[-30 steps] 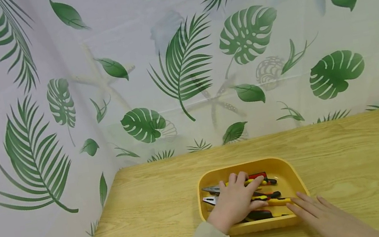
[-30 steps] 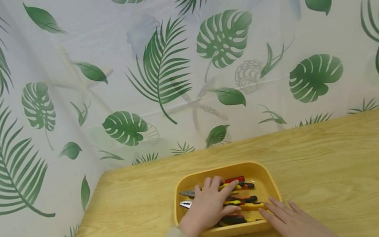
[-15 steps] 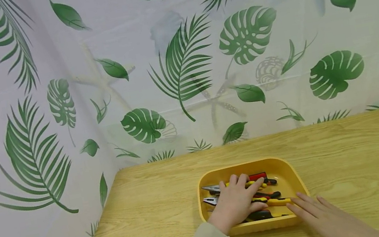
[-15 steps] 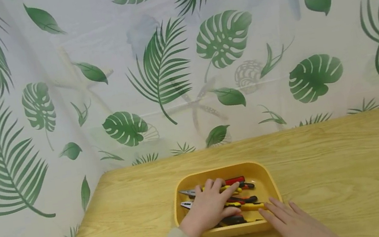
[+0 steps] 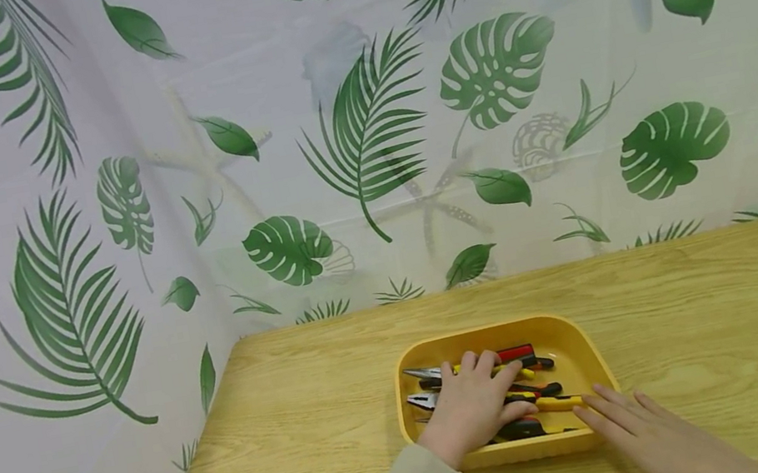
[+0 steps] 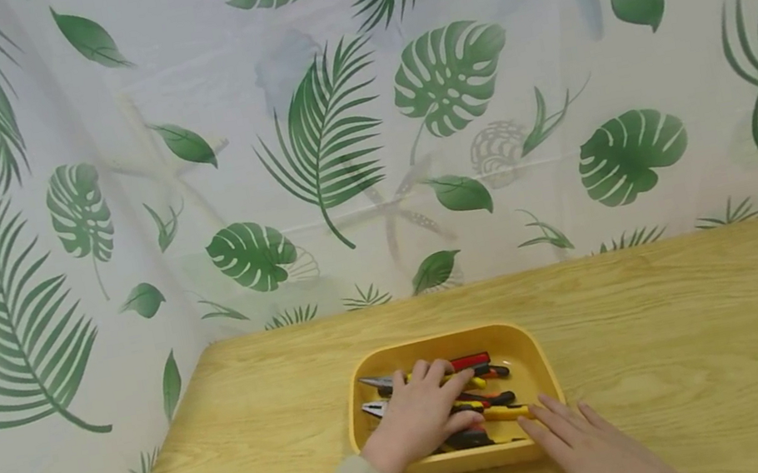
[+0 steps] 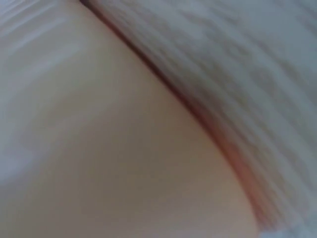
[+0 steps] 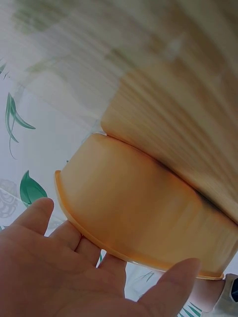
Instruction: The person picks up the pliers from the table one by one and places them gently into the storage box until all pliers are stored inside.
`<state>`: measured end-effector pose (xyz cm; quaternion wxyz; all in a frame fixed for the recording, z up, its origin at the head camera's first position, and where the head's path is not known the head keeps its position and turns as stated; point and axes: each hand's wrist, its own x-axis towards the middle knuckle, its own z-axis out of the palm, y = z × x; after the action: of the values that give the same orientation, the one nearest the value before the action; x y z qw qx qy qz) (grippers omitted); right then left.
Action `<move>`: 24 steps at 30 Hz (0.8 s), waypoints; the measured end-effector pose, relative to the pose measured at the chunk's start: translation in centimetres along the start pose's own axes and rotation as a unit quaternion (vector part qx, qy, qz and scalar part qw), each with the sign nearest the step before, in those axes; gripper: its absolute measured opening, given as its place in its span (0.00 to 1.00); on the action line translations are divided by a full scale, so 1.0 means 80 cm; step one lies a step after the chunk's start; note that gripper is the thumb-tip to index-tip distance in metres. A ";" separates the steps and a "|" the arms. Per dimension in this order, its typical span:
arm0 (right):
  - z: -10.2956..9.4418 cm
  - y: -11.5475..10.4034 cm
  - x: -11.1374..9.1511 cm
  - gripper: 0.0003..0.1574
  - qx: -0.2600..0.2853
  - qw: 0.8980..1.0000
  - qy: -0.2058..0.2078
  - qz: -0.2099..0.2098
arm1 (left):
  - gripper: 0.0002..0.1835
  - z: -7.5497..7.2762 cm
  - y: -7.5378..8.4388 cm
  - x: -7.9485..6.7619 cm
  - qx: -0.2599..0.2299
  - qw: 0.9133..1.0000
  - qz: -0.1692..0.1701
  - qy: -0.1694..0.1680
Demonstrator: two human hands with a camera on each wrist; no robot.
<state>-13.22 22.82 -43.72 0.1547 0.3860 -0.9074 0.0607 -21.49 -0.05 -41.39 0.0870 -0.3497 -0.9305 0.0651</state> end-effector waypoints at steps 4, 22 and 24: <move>0.001 0.001 0.000 0.48 -0.001 1.000 0.001 -0.001 | 0.31 -0.001 0.000 0.000 -0.008 1.000 0.001 0.003; 0.000 -0.002 -0.001 0.46 0.018 1.000 -0.005 0.012 | 0.32 -0.003 -0.002 -0.002 -0.042 0.999 -0.003 -0.006; 0.000 -0.001 -0.002 0.46 0.022 1.000 -0.009 0.014 | 0.33 -0.003 -0.002 -0.002 -0.051 0.999 -0.005 -0.010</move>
<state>-13.09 22.85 -43.79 0.1365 0.3770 -0.9126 0.0797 -21.46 -0.26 -41.11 0.0600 -0.3481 -0.9353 0.0202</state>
